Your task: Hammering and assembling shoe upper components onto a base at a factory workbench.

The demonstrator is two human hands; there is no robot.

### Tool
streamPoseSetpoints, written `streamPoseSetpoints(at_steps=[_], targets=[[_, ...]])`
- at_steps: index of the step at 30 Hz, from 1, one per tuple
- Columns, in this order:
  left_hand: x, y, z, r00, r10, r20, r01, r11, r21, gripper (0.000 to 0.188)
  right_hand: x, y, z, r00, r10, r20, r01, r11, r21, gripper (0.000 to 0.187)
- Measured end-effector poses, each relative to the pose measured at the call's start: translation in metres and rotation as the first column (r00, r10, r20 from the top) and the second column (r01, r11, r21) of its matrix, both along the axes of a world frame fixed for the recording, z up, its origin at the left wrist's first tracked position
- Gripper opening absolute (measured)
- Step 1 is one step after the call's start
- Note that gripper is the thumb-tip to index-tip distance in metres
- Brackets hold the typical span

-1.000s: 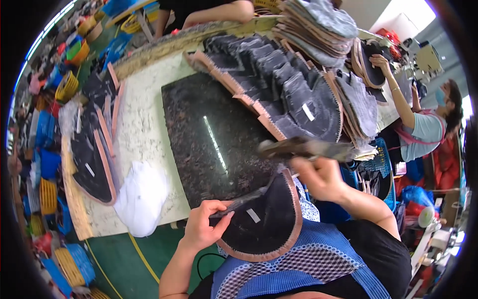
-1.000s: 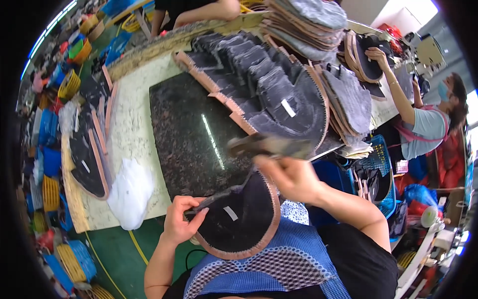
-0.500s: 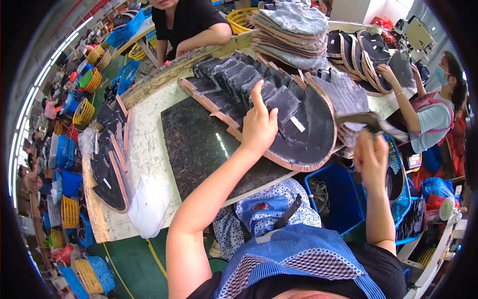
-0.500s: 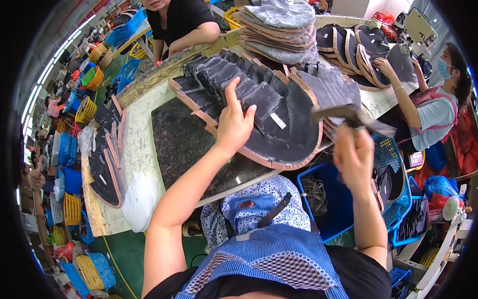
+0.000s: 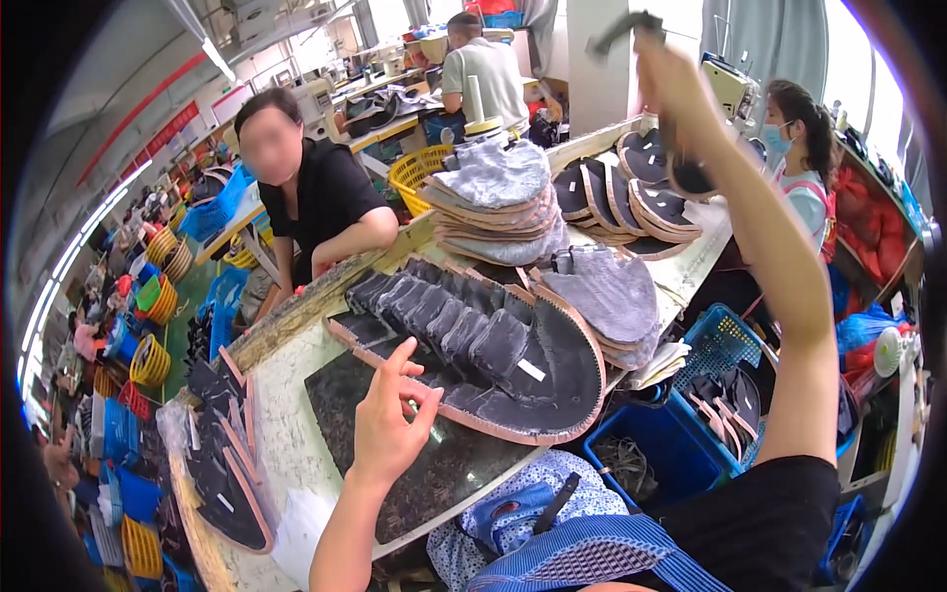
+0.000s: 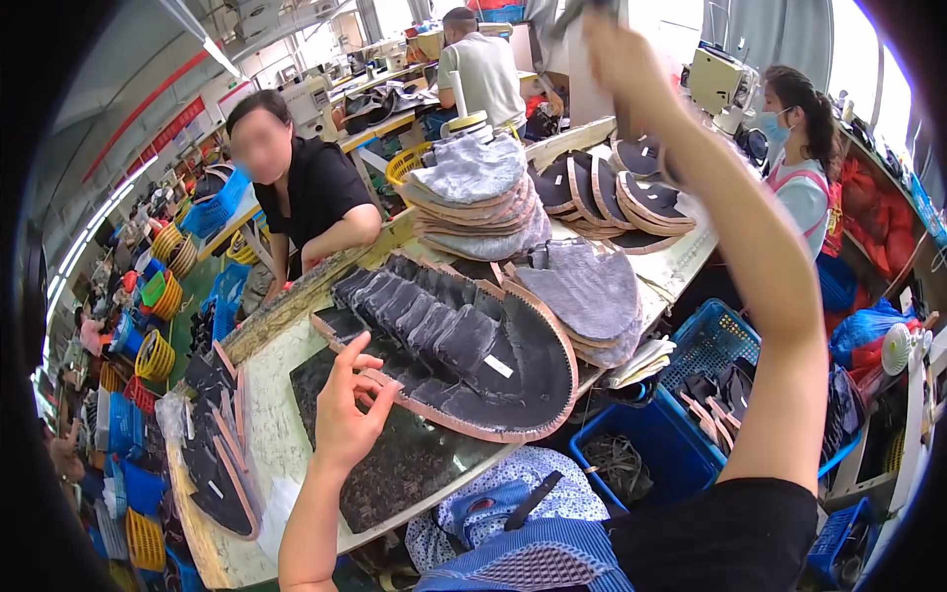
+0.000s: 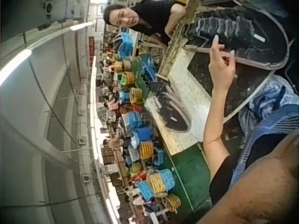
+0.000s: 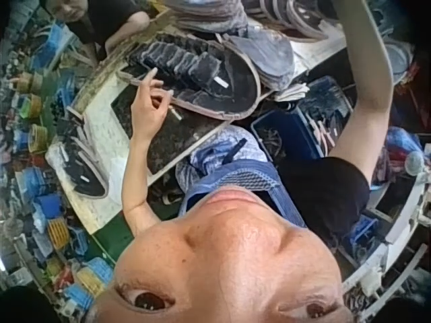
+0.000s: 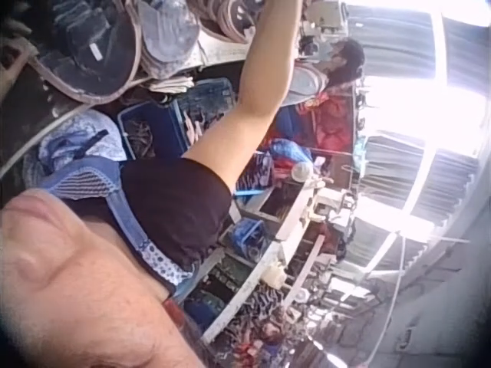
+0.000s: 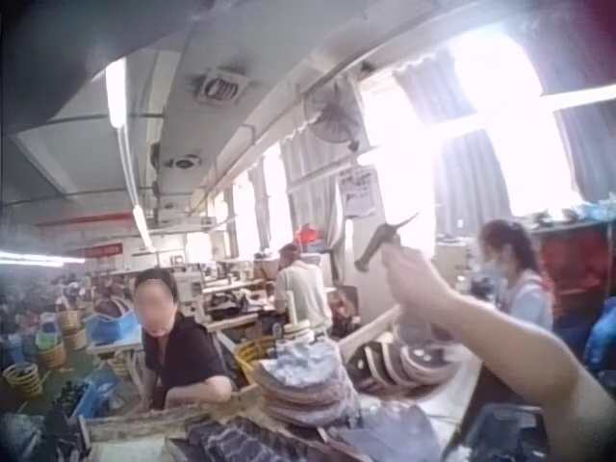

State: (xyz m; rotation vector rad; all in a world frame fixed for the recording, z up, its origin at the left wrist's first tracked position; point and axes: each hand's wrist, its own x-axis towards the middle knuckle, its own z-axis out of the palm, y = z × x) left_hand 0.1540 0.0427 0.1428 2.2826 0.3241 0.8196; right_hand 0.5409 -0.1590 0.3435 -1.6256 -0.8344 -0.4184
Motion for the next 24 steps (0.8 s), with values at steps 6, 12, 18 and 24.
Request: streamPoseSetpoints(at_steps=[6,12,18,24], targets=[[-0.039,0.014,0.042,0.988,-0.153,0.020,0.141,0.948,0.287,0.048,0.065,-0.019,0.099,0.921,0.375,-0.109,-0.330,0.897,0.295,0.029],[-0.151,0.018,0.165,0.521,-0.336,0.785,-0.485,0.640,0.596,0.054,-0.181,0.026,-0.106,0.736,0.323,-0.595,-0.460,0.883,-0.089,0.030],[-0.125,0.055,0.165,0.486,-0.282,0.827,-0.467,0.716,0.518,0.048,-0.284,0.072,-0.212,-0.090,0.343,-0.935,-0.916,0.340,0.212,0.019],[-0.116,0.076,0.174,0.451,-0.310,0.837,-0.406,0.764,0.501,0.040,-0.346,0.086,-0.263,-0.054,0.396,-0.917,-0.969,0.202,0.145,0.031]])
